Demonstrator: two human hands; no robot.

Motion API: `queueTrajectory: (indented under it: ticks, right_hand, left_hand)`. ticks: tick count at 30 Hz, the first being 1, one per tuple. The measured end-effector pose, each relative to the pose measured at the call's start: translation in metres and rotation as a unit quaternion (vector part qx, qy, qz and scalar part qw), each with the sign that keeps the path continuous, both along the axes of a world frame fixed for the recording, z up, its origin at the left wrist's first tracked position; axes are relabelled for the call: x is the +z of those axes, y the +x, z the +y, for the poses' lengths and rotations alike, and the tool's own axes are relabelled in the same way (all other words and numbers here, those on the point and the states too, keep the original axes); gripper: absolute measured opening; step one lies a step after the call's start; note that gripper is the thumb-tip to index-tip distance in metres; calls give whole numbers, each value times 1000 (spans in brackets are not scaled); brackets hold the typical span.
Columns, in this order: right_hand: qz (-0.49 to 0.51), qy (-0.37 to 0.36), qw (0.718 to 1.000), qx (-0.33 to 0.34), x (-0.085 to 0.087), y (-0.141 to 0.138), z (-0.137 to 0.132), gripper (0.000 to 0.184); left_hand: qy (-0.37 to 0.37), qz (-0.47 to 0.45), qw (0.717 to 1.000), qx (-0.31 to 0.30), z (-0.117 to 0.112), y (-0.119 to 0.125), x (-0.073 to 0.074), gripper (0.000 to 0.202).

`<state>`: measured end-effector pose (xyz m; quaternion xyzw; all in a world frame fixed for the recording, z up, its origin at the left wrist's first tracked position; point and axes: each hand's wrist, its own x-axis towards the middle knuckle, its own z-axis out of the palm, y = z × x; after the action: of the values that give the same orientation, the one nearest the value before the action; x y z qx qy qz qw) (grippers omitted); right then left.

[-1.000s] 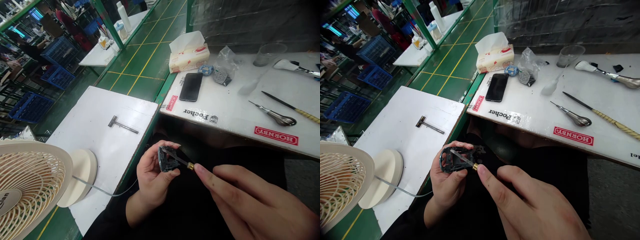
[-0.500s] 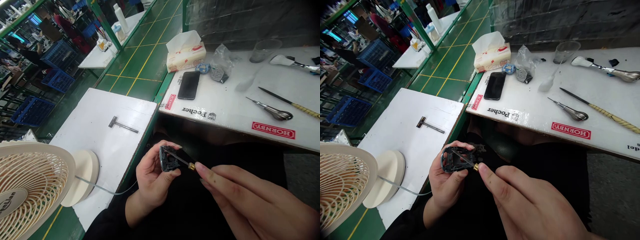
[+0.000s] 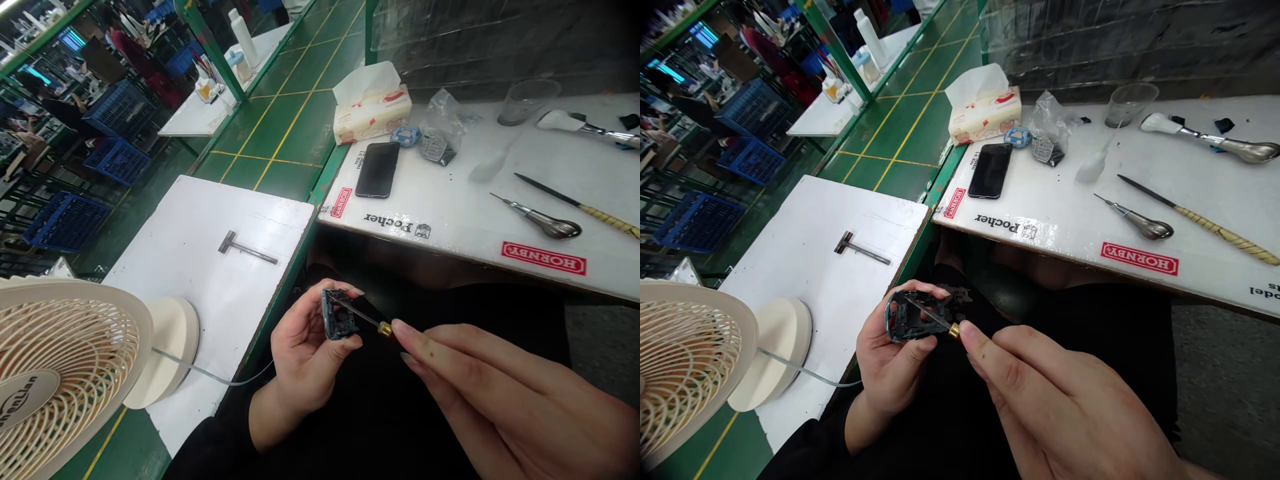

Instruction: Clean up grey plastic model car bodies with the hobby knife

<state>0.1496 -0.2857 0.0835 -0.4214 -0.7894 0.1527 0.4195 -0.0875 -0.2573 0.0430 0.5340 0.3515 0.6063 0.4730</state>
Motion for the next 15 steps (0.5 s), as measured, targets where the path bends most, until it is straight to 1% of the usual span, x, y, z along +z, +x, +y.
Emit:
queueTrajectory:
  ticks: [3, 5, 7, 9, 12, 15]
  right_hand:
    - [-10, -9, 1000, 16, -5, 7, -7, 60]
    - [3, -26, 1000, 4, -7, 9, -10, 62]
    - [31, -45, 998, -15, -7, 8, -11, 59]
    - [44, -50, 998, -10, -6, 8, -11, 55]
    - [20, -47, 999, 16, -4, 7, -10, 55]
    - [15, -50, 999, 0, -3, 6, -11, 56]
  left_hand:
    - [0, 11, 1000, 3, 0, -1, 1, 58]
    - [-1, 17, 1000, 5, 0, -1, 1, 58]
    - [-2, 21, 1000, 7, 0, 0, 2, 56]
    - [-1, 23, 1000, 9, -1, 0, 2, 54]
    - [-2, 27, 1000, 9, -1, 1, 2, 54]
    - [-6, 31, 999, 9, -1, 0, 1, 55]
